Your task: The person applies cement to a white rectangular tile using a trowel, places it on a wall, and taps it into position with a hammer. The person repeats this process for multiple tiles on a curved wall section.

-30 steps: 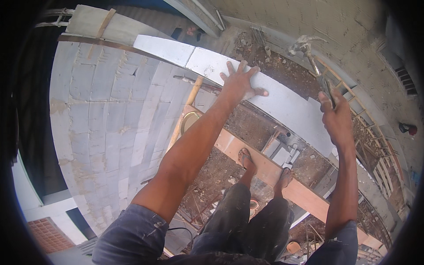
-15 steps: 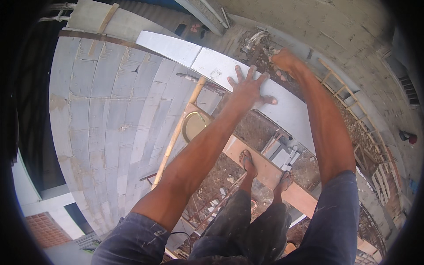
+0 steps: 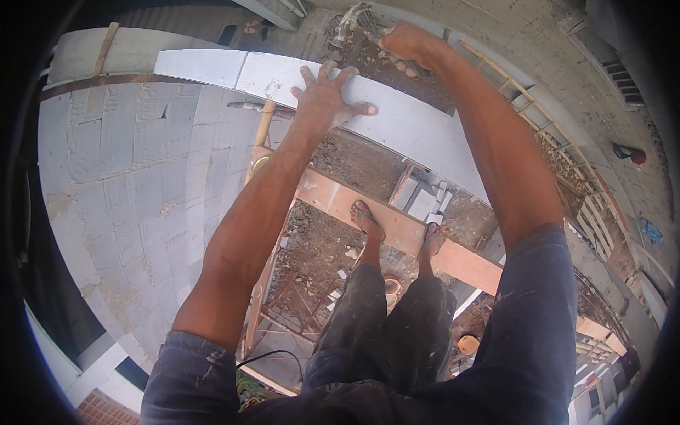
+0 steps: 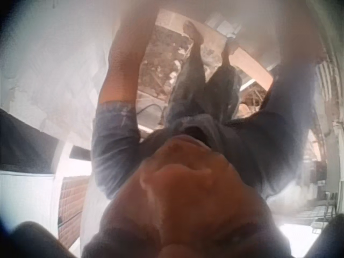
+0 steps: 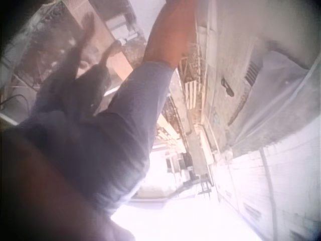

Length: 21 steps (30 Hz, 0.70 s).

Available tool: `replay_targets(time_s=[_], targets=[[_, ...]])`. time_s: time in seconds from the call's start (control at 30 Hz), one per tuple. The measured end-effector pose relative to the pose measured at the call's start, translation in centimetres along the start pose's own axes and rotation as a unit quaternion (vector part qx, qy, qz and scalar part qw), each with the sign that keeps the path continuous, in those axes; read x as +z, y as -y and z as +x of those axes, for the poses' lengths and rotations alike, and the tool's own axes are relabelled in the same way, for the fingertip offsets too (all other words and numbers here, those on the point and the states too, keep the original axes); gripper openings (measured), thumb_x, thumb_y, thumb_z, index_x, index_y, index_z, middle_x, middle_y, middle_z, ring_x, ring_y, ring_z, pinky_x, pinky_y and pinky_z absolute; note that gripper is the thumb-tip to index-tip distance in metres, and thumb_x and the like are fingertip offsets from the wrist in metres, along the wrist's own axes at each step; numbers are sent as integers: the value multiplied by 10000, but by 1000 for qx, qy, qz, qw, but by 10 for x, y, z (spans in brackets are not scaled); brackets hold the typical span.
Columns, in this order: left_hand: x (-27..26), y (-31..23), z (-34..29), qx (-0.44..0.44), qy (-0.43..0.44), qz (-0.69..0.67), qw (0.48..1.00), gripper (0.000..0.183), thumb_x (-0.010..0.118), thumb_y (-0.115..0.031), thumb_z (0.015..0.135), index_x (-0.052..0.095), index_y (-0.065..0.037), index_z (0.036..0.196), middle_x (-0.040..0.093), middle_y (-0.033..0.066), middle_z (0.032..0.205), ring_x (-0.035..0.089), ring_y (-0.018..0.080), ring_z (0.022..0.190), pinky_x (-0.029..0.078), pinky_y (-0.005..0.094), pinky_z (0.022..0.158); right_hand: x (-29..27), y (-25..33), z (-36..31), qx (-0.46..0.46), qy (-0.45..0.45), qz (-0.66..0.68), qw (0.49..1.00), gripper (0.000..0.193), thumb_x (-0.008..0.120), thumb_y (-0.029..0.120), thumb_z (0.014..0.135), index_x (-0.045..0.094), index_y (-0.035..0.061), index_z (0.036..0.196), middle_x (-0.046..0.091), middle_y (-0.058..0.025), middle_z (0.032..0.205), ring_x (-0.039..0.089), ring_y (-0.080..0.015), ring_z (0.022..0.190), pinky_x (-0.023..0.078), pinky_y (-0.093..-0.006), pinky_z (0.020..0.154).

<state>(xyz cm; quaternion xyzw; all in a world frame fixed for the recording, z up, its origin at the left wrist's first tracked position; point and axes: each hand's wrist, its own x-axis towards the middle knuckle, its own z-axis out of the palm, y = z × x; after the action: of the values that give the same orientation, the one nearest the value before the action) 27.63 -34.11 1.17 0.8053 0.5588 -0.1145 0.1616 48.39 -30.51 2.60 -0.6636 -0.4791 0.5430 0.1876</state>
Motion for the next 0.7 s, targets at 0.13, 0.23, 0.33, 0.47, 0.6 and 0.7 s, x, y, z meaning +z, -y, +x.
replay_targets(time_s=[0.13, 0.23, 0.33, 0.47, 0.6, 0.7], targets=[[7, -2, 5, 13, -11, 27, 1000, 1000, 763, -727, 577, 459, -280, 1418, 272, 110, 1555, 137, 534, 1414, 235, 760, 1039, -21, -28, -9, 37, -26, -123, 991, 381, 594, 260, 923, 589, -76, 1103, 576, -98, 709, 553, -147, 551, 441, -322, 406], [12, 12, 7, 34, -28, 25, 999, 1038, 749, -778, 539, 480, -270, 1403, 305, 159, 1521, 145, 580, 1382, 225, 837, 954, -42, -30, -43, 166, 91, -67, 980, 449, 672, 436, 853, 646, 61, 1100, 706, -136, 941, 558, -228, 1153, 318, -475, 1063], [14, 15, 8, 42, -44, 30, 998, 1031, 751, -774, 543, 484, -267, 1401, 323, 151, 1516, 152, 577, 1381, 237, 843, 935, -56, -35, -89, 145, 3, -122, 982, 398, 636, 365, 881, 641, -6, 1025, 676, -140, 883, 590, -241, 952, 357, -477, 931], [17, 13, 12, 36, -39, 22, 998, 1030, 729, -788, 557, 468, -279, 1413, 316, 144, 1524, 147, 560, 1394, 235, 825, 963, -53, -65, -111, 61, -28, -171, 983, 364, 570, 247, 915, 604, -68, 1093, 554, -80, 648, 531, -149, 509, 435, -323, 411], [14, 6, 4, 14, -15, 49, 999, 1015, 698, -791, 594, 425, -301, 1439, 279, 116, 1552, 164, 517, 1412, 257, 756, 1030, -51, -64, -112, 44, -80, -98, 991, 296, 484, 201, 855, 598, -71, 833, 579, -127, 645, 567, -219, 542, 432, -377, 465], [6, 3, 3, 10, 2, 48, 999, 1033, 644, -836, 605, 397, -307, 1458, 233, 129, 1578, 101, 528, 1425, 186, 759, 1063, -43, -59, -133, 21, -194, -41, 980, 383, 546, 299, 921, 613, -78, 914, 553, -95, 583, 553, -179, 526, 436, -343, 487]])
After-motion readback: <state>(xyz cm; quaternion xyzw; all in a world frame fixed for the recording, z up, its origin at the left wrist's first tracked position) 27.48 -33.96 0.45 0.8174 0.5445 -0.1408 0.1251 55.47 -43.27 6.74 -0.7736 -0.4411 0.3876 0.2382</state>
